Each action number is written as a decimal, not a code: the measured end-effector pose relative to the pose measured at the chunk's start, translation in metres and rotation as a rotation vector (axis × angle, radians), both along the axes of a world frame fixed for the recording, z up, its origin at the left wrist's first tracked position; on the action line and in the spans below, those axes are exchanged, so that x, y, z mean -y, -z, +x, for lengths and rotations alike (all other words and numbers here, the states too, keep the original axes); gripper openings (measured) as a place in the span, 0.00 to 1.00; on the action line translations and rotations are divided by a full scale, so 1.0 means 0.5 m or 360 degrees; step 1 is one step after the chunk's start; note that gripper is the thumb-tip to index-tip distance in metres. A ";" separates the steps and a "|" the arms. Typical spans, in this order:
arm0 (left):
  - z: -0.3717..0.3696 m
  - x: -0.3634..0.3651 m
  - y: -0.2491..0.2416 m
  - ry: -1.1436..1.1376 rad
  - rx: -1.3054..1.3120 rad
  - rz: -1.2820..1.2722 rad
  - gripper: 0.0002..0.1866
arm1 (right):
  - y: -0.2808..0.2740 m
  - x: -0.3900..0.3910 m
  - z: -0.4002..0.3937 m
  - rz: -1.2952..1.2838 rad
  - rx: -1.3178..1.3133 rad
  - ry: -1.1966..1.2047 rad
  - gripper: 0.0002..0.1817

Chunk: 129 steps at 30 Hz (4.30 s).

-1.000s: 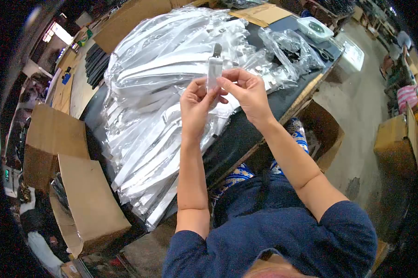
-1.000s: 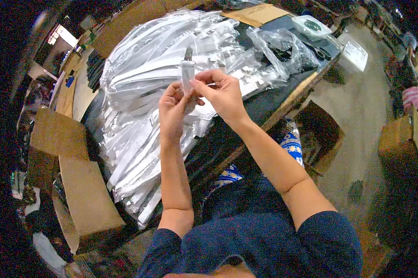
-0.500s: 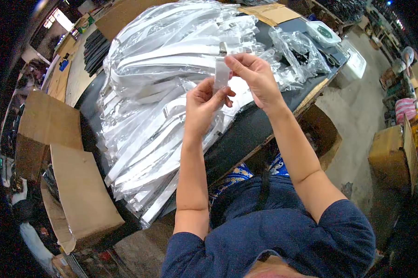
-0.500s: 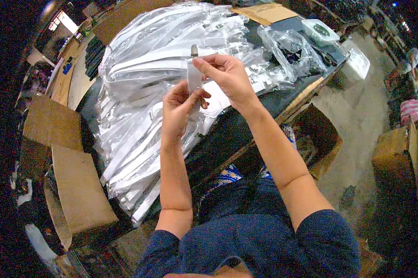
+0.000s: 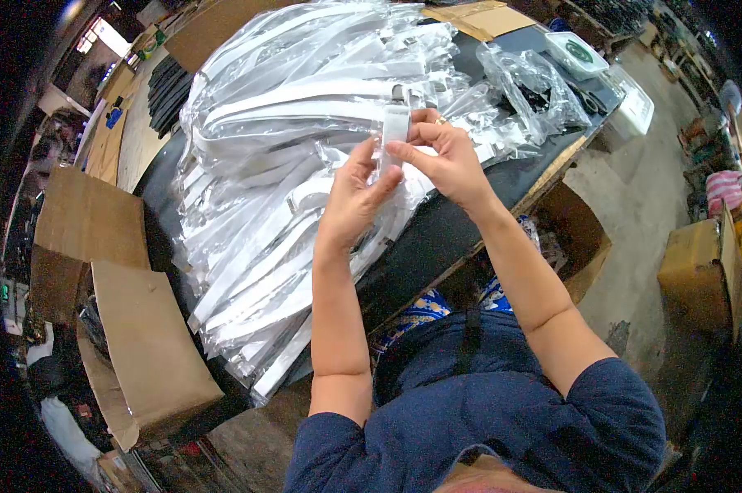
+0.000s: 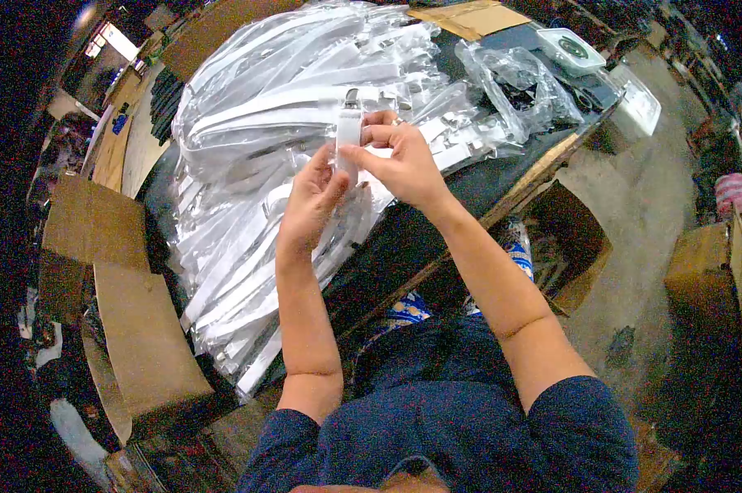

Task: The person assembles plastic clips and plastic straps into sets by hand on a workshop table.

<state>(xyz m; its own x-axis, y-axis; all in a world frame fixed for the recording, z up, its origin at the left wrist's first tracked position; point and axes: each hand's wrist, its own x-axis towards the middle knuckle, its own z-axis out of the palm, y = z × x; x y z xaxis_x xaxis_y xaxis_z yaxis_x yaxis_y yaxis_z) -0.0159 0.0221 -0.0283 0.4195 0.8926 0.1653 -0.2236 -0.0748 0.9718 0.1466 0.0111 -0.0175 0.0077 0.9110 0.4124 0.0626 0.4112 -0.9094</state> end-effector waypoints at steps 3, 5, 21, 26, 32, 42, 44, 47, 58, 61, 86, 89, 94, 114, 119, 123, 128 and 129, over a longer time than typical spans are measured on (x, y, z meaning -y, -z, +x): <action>0.009 0.012 -0.021 -0.0062 0.0112 -0.0088 0.26 | 0.000 0.010 -0.008 0.0152 0.0130 0.0064 0.12; 0.023 0.026 -0.052 -0.0204 0.0316 -0.0166 0.22 | 0.010 0.014 -0.013 0.0323 0.0323 0.0174 0.10; 0.028 0.017 -0.034 -0.0578 0.0562 0.0079 0.22 | 0.040 0.072 -0.055 -0.0125 -0.0015 0.0006 0.10; 0.025 0.016 -0.019 -0.0502 0.0467 0.0023 0.20 | 0.046 0.057 -0.050 -0.0198 -0.0288 0.0013 0.08; 0.027 0.021 -0.021 -0.0400 0.0377 -0.0014 0.16 | 0.055 0.042 -0.057 -0.0143 -0.0426 0.0033 0.08; 0.043 0.028 -0.042 -0.0049 0.0275 -0.0171 0.16 | 0.075 0.049 -0.060 -0.0151 -0.0531 0.0126 0.07; 0.046 0.026 -0.027 -0.0027 0.0362 -0.0085 0.16 | 0.067 0.051 -0.056 -0.0188 -0.0480 0.0072 0.05; 0.054 0.029 -0.018 -0.0175 0.0325 -0.0135 0.17 | 0.052 0.056 -0.029 -0.0224 -0.0121 0.0051 0.06; 0.069 0.032 -0.002 0.0028 0.0299 -0.0194 0.20 | -0.020 0.029 0.034 0.0187 0.0155 0.0308 0.12; 0.068 0.036 -0.010 0.0046 0.0274 -0.0176 0.20 | -0.011 0.013 0.034 0.0260 0.0154 0.0270 0.10; 0.071 0.044 -0.017 -0.0102 0.0018 -0.0057 0.14 | 0.061 -0.076 0.388 0.0112 0.0636 0.1586 0.09; 0.072 0.045 -0.016 -0.0089 0.0076 -0.0038 0.15 | 0.117 -0.079 0.455 -0.0160 0.1076 0.1358 0.11; 0.071 0.042 -0.016 -0.0113 0.0052 -0.0042 0.14 | 0.133 -0.082 0.467 -0.0046 0.1205 0.1306 0.10; 0.069 0.037 -0.011 -0.0137 0.0060 -0.0031 0.15 | 0.018 -0.007 0.338 -0.0057 -0.0691 0.0816 0.07; 0.069 0.032 -0.004 -0.0121 0.0104 -0.0031 0.15 | 0.027 0.032 0.205 -0.0230 -0.0458 0.0675 0.11; 0.070 0.031 -0.005 -0.0126 0.0133 -0.0075 0.15 | 0.011 0.078 0.119 -0.0376 -0.0365 0.0365 0.16; 0.072 0.028 0.000 -0.0121 0.0121 -0.0041 0.15 | 0.030 0.077 0.098 -0.0503 -0.0932 0.0147 0.13; 0.072 0.028 0.001 -0.0118 0.0118 -0.0050 0.15 | 0.031 0.077 0.095 -0.0522 -0.1005 0.0128 0.12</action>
